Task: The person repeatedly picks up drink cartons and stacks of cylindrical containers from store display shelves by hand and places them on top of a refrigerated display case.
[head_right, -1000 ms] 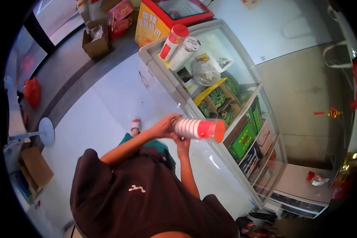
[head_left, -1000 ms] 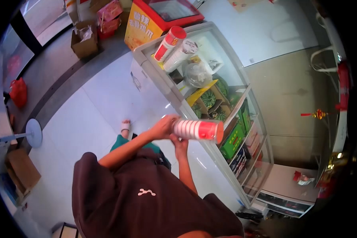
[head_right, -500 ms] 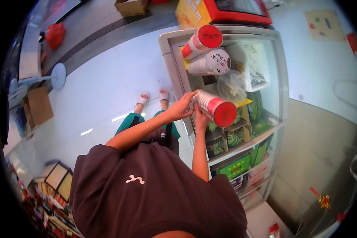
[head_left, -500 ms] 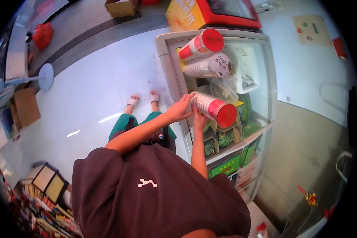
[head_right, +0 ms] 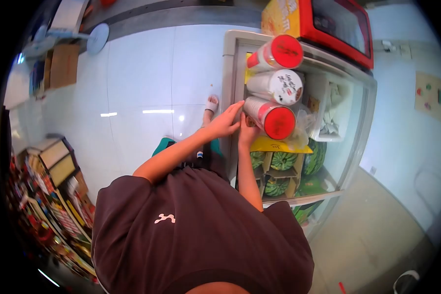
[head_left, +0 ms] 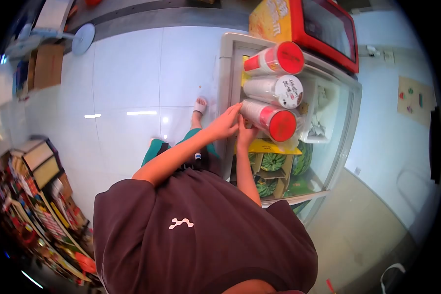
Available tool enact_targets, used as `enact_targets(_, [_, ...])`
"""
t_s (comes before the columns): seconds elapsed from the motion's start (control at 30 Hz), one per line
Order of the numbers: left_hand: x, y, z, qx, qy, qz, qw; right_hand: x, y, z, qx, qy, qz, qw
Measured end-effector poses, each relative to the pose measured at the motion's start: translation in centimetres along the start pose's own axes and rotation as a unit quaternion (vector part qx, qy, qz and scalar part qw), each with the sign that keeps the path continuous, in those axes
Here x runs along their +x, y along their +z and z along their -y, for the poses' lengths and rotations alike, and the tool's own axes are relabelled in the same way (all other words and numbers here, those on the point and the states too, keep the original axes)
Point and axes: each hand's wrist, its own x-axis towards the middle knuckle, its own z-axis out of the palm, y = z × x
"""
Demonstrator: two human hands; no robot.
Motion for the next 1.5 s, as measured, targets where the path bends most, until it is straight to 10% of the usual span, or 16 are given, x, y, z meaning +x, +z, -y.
enact_targets(0.27, [-10.9,-2.8,4.1,-0.003,-0.071,-0.059,0.996,-5.4,1.5,-4.7,-0.127,-0.023,-0.077,0.989])
enact_targets(0.43, [-26.9,-9.4,10.0,-0.005,-0.264,-0.235,0.936,-14.5,5.9,-4.7,-0.197,-0.21,0.161,0.944])
enact_targets(0.57, [-48.2,-8.3,18.0,-0.139,-0.364,-0.534,0.75,-22.9,11.9,-7.7,-0.342,-0.177,0.524,0.759])
enact_targets(0.67, [-66.8,-2.8,18.9,-0.105,-0.447,-0.734,0.5,-29.2,16.2,-12.6,-0.353,-0.066,0.764,0.535])
enact_targets(0.77, [-81.0,6.6,16.4,-0.275,-0.32,-0.883,0.206,-35.9,18.5,-12.4,-0.522,-0.097,0.774,0.345])
enact_targets(0.93, [-93.0,26.7,17.4,-0.207,-0.387,-0.898,0.026,-41.6,21.1,-13.7,-0.541,-0.082,0.737,0.396])
enact_targets(0.97, [-92.9,30.1,17.3,-0.018,-0.496,-0.861,0.112,-41.6,22.0,-13.7,-0.572,-0.073,0.718,0.39])
enact_targets(1.0, [-91.3,32.2,16.8,-0.189,-0.465,-0.865,-0.003,-41.1,22.7,-13.4,-0.607,-0.07,0.694,0.381])
enact_targets(1.07, [-86.0,31.4,11.9,-0.316,-0.452,-0.834,-0.011,-39.0,25.0,-13.9,-0.674,-0.057,0.643,0.36])
enact_targets(1.1, [-83.4,31.1,10.7,-0.389,-0.439,-0.81,-0.021,-37.3,25.9,-13.1,-0.671,-0.122,0.685,0.255])
enact_targets(1.2, [-78.9,29.7,12.0,-0.483,-0.516,-0.696,0.121,-39.5,32.4,-12.5,-0.788,-0.109,0.585,0.157])
enact_targets(1.27, [-79.2,25.0,10.7,-0.499,-0.533,-0.647,0.221,-40.9,38.7,-17.5,-0.86,0.008,0.431,0.272])
enact_targets(1.3, [-80.4,22.8,10.5,-0.495,-0.536,-0.637,0.249,-39.5,44.7,-22.1,-0.865,0.014,0.453,0.214])
enact_targets(1.37, [-83.1,19.3,10.4,-0.481,-0.542,-0.628,0.284,-47.5,50.4,-23.1,-0.681,-0.227,0.637,0.282])
enact_targets(1.43, [-87.2,16.3,11.5,-0.442,-0.546,-0.635,0.322,-58.8,56.2,-29.1,-0.448,-0.304,0.691,0.479])
enact_targets(1.5, [-93.1,14.4,14.1,-0.346,-0.565,-0.65,0.373,-75.8,58.2,-27.2,-0.406,-0.194,0.757,0.473])
